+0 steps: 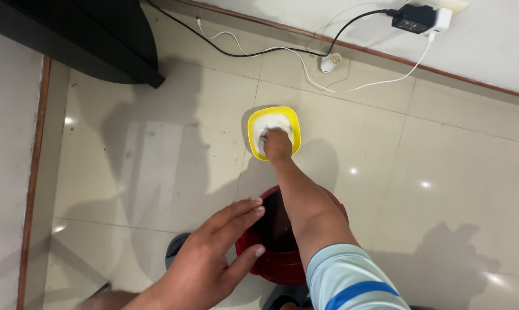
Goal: The person cleans a glass window pane by applying a cloth in circular motions, rinsing the cloth in a bucket of water, and then wiping the lower portion of the glass while sitting on the floor.
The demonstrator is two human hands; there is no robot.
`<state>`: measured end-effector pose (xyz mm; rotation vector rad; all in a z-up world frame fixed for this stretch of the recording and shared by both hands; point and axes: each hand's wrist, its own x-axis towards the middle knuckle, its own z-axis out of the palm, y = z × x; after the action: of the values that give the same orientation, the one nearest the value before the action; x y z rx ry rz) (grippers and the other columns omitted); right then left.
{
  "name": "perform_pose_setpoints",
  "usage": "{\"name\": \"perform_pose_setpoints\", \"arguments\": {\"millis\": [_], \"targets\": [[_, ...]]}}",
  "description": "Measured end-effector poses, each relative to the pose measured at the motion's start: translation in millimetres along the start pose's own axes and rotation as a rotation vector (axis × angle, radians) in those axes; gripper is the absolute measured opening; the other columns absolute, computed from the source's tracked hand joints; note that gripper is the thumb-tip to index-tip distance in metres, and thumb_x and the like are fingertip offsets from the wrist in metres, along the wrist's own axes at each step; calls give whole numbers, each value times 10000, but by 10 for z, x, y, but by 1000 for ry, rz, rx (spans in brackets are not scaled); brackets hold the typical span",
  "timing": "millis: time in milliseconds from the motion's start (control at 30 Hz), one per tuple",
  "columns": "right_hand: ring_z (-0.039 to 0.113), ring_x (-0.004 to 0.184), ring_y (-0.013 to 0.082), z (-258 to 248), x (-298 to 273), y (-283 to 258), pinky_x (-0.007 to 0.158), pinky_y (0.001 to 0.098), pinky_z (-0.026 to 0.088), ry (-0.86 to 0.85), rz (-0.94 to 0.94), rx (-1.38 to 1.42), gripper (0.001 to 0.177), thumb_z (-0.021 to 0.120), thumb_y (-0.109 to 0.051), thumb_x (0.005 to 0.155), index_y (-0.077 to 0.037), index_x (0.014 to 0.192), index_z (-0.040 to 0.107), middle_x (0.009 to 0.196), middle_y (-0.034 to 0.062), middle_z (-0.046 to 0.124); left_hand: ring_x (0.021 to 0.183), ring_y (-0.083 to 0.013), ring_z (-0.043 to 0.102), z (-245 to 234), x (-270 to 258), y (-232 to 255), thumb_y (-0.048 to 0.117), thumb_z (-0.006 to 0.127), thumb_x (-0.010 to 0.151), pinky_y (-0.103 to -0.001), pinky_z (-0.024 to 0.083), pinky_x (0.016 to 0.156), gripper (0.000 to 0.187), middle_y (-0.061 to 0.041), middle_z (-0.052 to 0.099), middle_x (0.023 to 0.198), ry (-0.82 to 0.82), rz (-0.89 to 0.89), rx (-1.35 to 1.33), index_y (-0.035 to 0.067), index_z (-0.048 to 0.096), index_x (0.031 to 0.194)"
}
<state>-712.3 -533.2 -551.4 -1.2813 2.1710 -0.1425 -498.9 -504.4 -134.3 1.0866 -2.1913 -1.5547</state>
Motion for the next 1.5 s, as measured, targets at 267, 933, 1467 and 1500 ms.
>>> {"name": "perform_pose_setpoints", "arguments": {"millis": [267, 933, 1467, 1500], "targets": [[696, 966, 306, -165, 227, 266, 845, 414, 567, -54, 83, 533, 257, 746, -221, 869, -7, 1006, 703, 1043, 193, 726, 1275, -316, 617, 57, 375, -418, 172, 770, 842, -398, 486, 1057, 461, -140, 657, 1379, -80, 4, 67, 42, 663, 1271], [697, 971, 210, -403, 122, 74, 807, 341, 605, -152, 320, 1529, 451, 705, 5, 885, -59, 1294, 525, 1136, 94, 657, 1019, -218, 615, 2049, 1843, -2914, 110, 545, 961, -323, 487, 901, 406, -151, 690, 1162, 322, -528, -825, -27, 652, 1327], [682, 1030, 411, -434, 17, -113, 880, 482, 544, -69, 9, 290, 320, 594, -230, 964, -48, 1227, 598, 1085, 232, 721, 967, -196, 718, 1736, 1490, -2552, 78, 546, 949, -300, 540, 879, 195, -116, 762, 1021, 526, -553, -519, 3, 691, 1054], [685, 1034, 406, -431, 41, -124, 889, 480, 544, -79, 38, 293, 312, 580, -245, 979, -44, 1215, 615, 1098, 228, 722, 970, -195, 718, 1742, 1488, -2544, 80, 548, 947, -299, 539, 882, 197, -115, 762, 1020, 526, -562, -511, 5, 695, 1055]]}}
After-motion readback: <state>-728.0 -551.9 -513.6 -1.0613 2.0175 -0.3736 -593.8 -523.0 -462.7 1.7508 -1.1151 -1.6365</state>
